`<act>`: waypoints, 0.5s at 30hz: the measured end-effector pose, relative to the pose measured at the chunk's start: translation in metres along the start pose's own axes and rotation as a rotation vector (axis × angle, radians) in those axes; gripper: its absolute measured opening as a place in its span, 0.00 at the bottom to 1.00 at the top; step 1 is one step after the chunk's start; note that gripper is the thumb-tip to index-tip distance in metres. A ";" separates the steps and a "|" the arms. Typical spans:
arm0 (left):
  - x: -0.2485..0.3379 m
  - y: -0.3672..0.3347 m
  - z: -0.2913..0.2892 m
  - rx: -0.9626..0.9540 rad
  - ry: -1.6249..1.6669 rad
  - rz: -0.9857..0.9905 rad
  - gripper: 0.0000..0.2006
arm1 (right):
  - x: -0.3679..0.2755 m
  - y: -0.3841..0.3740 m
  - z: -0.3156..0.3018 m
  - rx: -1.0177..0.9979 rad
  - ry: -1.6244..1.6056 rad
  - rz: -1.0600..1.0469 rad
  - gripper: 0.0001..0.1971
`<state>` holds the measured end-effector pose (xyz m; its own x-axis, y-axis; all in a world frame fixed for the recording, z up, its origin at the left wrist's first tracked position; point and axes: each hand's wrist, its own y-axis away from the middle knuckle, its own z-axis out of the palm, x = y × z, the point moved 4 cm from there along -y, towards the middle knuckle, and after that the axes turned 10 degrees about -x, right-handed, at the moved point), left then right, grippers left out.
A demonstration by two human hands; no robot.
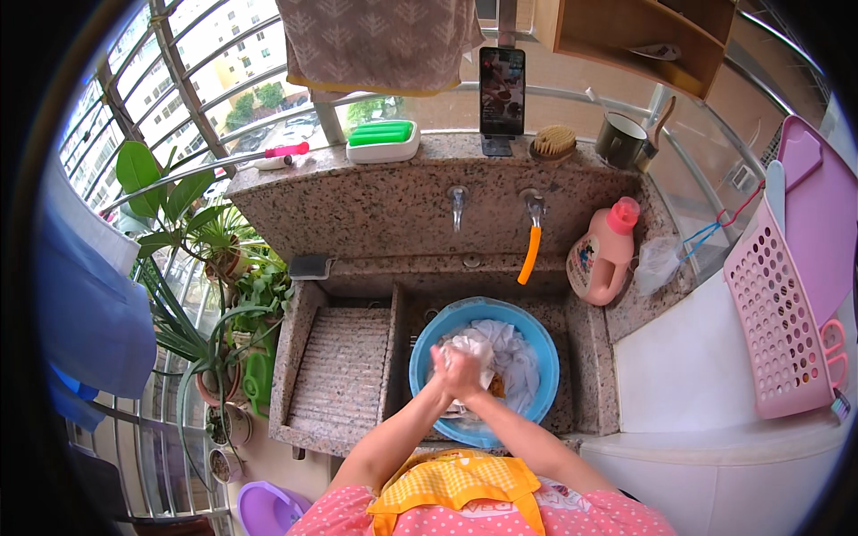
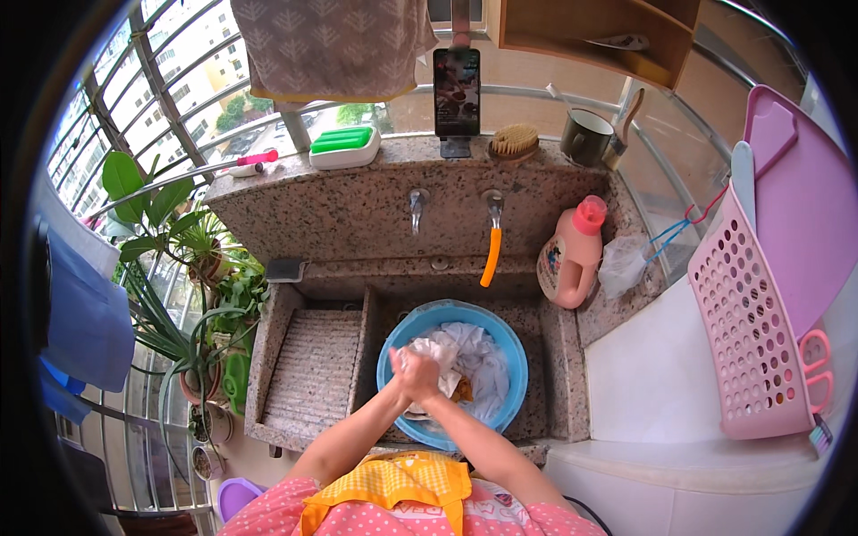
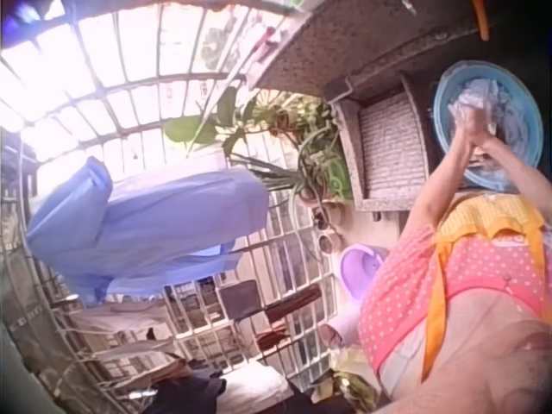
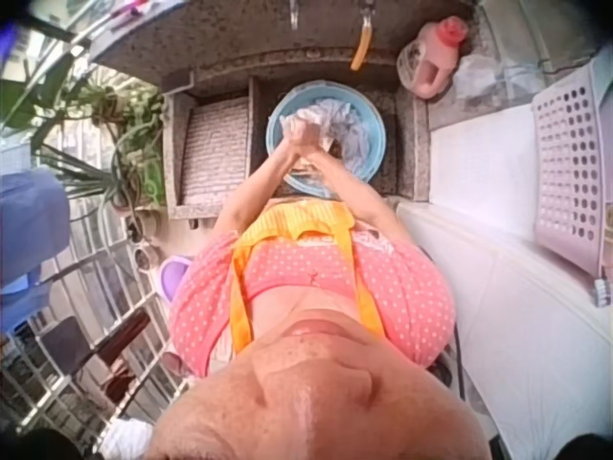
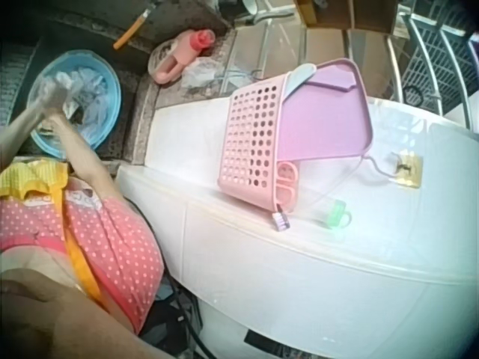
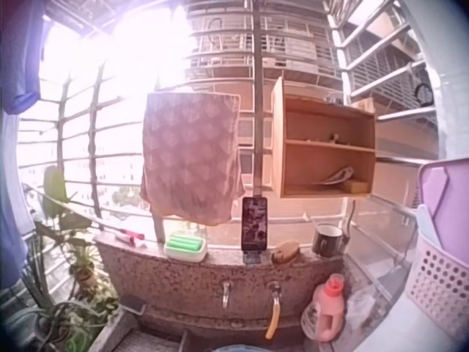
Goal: The person washes clothes by hand in a basin filled with water, scrubbing and rinsing various fabric items.
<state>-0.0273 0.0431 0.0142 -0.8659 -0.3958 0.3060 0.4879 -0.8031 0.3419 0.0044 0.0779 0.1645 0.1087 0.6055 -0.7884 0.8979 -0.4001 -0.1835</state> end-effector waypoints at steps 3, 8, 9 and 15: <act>-0.003 0.013 0.034 0.225 -0.296 -0.154 0.17 | 0.069 -0.012 -0.005 0.063 0.001 0.158 0.14; 0.023 0.030 0.050 0.172 -0.282 -0.046 0.17 | 0.071 -0.021 0.000 0.174 -0.239 0.053 0.10; 0.023 0.026 0.057 0.140 -0.266 -0.035 0.18 | 0.099 -0.022 0.007 0.003 -0.715 0.212 0.11; 0.049 0.034 0.108 -0.014 -0.262 -0.081 0.21 | 0.098 0.005 0.013 -0.430 -0.893 -0.080 0.24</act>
<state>-0.0415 0.0443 0.1372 -0.8431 -0.2028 0.4981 0.4149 -0.8345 0.3626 0.0143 0.1261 0.0787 -0.1613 -0.1915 -0.9681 0.9860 0.0101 -0.1663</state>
